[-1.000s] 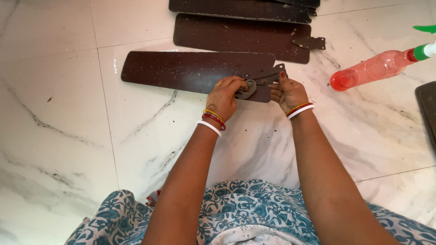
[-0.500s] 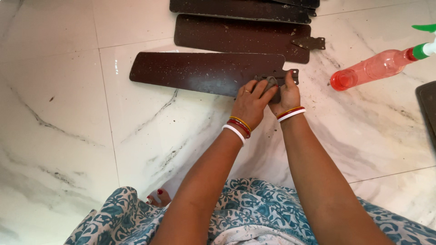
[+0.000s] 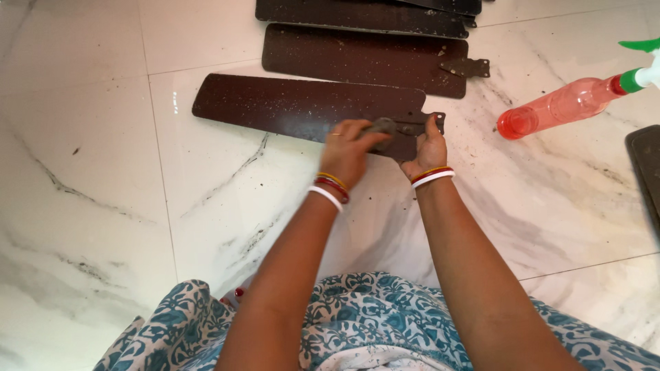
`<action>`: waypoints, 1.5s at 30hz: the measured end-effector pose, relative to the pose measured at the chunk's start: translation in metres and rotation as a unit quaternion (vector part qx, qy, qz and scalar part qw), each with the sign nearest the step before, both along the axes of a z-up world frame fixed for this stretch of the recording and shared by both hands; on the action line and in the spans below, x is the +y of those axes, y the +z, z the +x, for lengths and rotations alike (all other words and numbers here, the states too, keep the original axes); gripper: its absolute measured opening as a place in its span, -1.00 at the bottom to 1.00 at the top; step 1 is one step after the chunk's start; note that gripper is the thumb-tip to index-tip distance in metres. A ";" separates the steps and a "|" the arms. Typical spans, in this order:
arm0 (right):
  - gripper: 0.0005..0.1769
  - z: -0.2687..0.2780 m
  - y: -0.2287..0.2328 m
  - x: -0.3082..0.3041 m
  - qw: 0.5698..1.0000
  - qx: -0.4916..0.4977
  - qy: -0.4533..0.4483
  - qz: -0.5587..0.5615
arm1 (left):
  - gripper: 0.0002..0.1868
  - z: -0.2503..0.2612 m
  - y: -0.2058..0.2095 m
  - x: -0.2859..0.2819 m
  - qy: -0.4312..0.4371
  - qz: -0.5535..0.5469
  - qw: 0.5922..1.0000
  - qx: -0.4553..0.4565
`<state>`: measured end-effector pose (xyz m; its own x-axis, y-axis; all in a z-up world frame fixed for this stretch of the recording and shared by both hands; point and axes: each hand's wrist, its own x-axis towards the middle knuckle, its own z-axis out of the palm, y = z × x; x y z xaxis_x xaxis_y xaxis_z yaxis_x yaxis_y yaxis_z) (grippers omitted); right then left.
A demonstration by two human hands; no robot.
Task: The person scrubs several dark metal plates with a cloth on a tiled floor. They handle the plates one at a time, scrubbing the surfaces and edges, and occasionally flipping them over to clean the other side.
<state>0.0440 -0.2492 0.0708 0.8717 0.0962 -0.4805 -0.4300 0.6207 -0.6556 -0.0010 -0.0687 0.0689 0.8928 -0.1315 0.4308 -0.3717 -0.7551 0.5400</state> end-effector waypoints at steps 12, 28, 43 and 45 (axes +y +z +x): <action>-0.70 0.000 -0.017 -0.008 1.000 0.022 -0.006 0.018 | -0.41 0.009 -0.021 0.012 0.095 -0.012 0.995 0.038; -0.72 -0.014 -0.024 -0.001 1.000 0.013 -0.001 0.021 | -0.24 0.045 0.007 0.021 0.173 -0.174 0.940 0.238; -0.55 -0.002 0.004 0.001 0.999 -0.002 0.003 0.053 | -0.49 0.038 0.008 0.009 0.149 -0.108 0.968 0.170; -0.50 0.000 0.009 0.004 0.999 0.019 -0.025 0.040 | -0.52 0.008 0.002 -0.016 0.113 -0.148 0.981 0.062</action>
<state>0.0442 -0.2449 0.0797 0.8577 0.0930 -0.5056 -0.4212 0.6910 -0.5874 0.0073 -0.0851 0.0712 0.9329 0.1902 0.3057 -0.1298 -0.6144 0.7783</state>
